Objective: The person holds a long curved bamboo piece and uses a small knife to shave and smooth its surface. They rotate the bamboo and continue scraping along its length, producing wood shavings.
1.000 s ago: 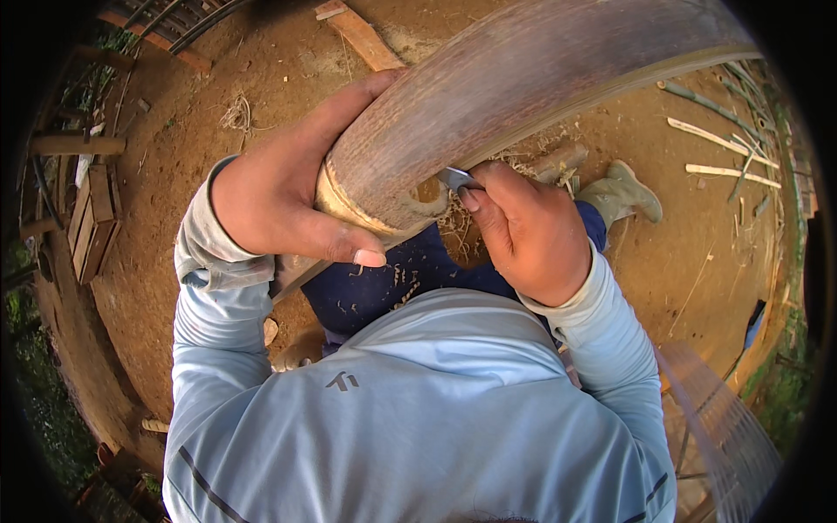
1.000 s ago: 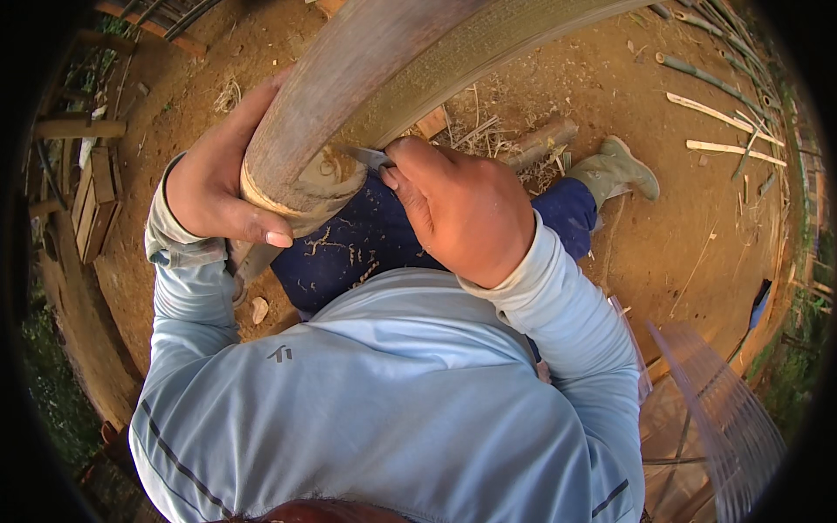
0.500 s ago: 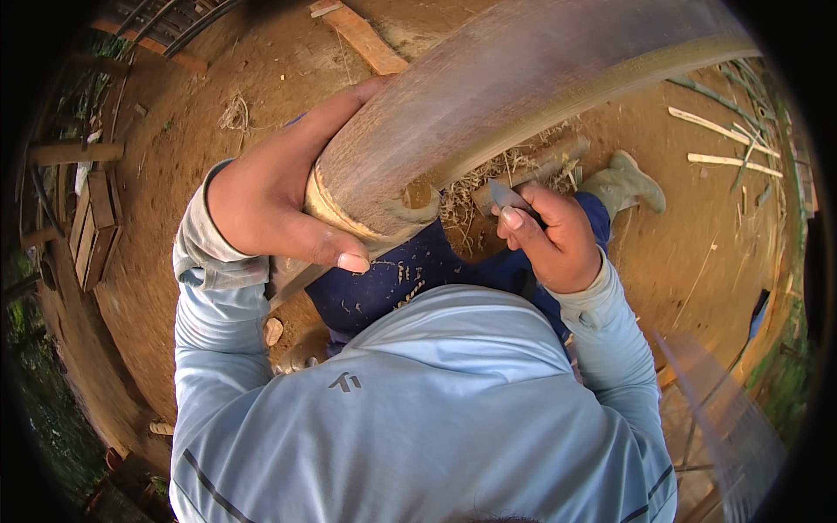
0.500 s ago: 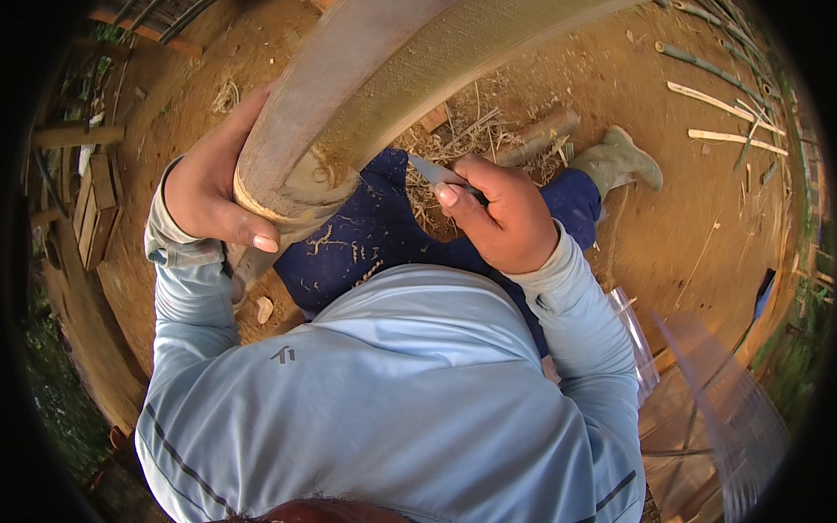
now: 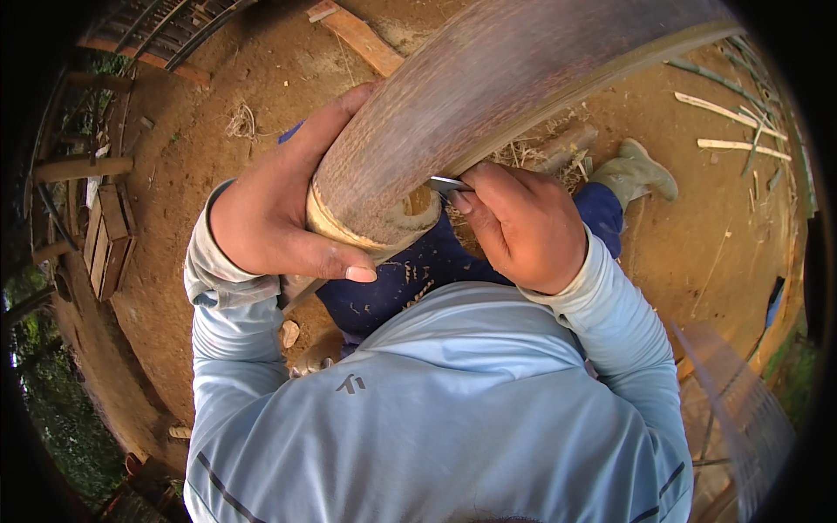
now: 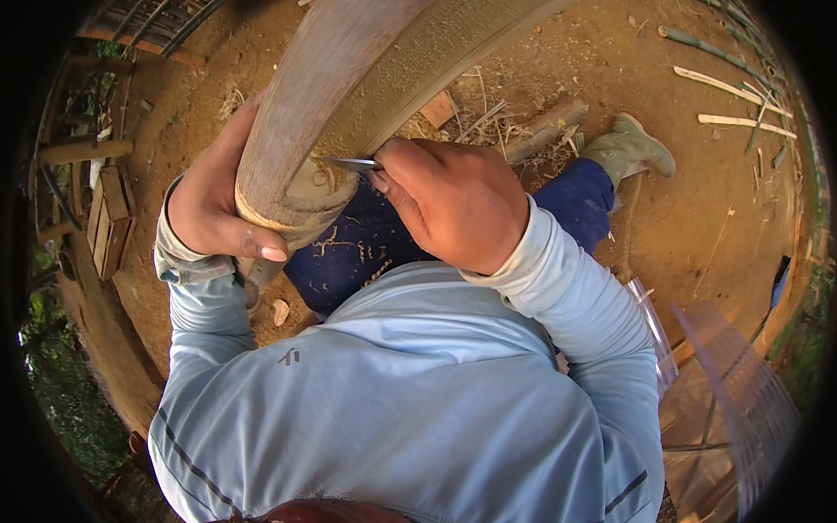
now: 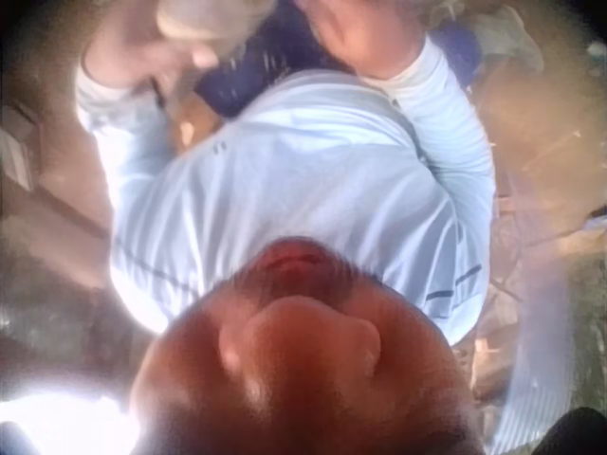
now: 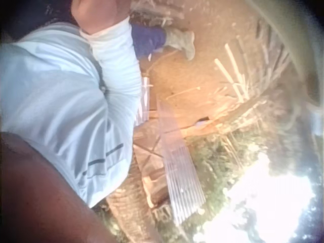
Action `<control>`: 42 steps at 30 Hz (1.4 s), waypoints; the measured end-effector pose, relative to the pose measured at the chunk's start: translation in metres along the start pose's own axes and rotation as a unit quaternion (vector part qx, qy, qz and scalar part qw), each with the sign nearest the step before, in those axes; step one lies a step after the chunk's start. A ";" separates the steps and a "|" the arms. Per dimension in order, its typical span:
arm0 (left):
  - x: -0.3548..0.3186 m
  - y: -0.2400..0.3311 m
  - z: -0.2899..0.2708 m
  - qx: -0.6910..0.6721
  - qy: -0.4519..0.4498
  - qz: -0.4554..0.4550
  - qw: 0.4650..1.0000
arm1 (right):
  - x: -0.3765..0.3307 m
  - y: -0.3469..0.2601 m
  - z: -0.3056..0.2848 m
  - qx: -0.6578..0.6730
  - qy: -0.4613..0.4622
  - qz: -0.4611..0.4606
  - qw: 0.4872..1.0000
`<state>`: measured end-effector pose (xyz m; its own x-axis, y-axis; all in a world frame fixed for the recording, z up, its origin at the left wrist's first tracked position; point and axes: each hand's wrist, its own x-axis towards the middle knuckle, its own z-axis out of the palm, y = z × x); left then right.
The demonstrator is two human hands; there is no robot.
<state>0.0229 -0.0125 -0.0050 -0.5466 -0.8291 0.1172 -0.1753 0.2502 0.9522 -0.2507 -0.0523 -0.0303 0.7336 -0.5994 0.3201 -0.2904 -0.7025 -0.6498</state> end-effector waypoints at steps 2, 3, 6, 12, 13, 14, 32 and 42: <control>0.001 -0.001 0.000 -0.005 -0.002 0.002 1.000 | 0.001 0.002 0.000 0.000 -0.010 0.002 1.000; 0.001 -0.002 -0.001 -0.008 -0.002 0.001 1.000 | 0.002 0.003 -0.002 0.005 -0.021 0.004 1.000; 0.000 -0.001 0.000 -0.012 -0.003 0.003 1.000 | 0.003 0.006 -0.007 0.027 -0.047 0.011 0.998; 0.003 0.001 0.002 -0.013 -0.015 0.016 1.000 | 0.000 0.022 -0.029 0.031 -0.151 0.024 0.988; 0.004 0.000 0.000 -0.009 -0.020 0.022 1.000 | -0.003 0.026 -0.034 0.043 -0.184 0.037 0.981; 0.004 -0.002 0.000 -0.006 -0.023 0.028 0.999 | -0.009 0.033 -0.037 0.041 -0.189 0.045 0.980; 0.003 0.004 0.005 -0.088 -0.003 -0.011 0.996 | 0.008 0.009 0.002 0.138 0.020 -0.069 0.988; 0.002 0.004 0.005 -0.077 0.015 -0.032 0.996 | -0.021 0.029 0.018 0.133 0.075 0.075 0.985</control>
<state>0.0173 -0.0108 -0.0027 -0.5139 -0.8557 0.0603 -0.0811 0.1185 0.9896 -0.2639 -0.0531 -0.0684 0.5895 -0.7531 0.2920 -0.2028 -0.4880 -0.8490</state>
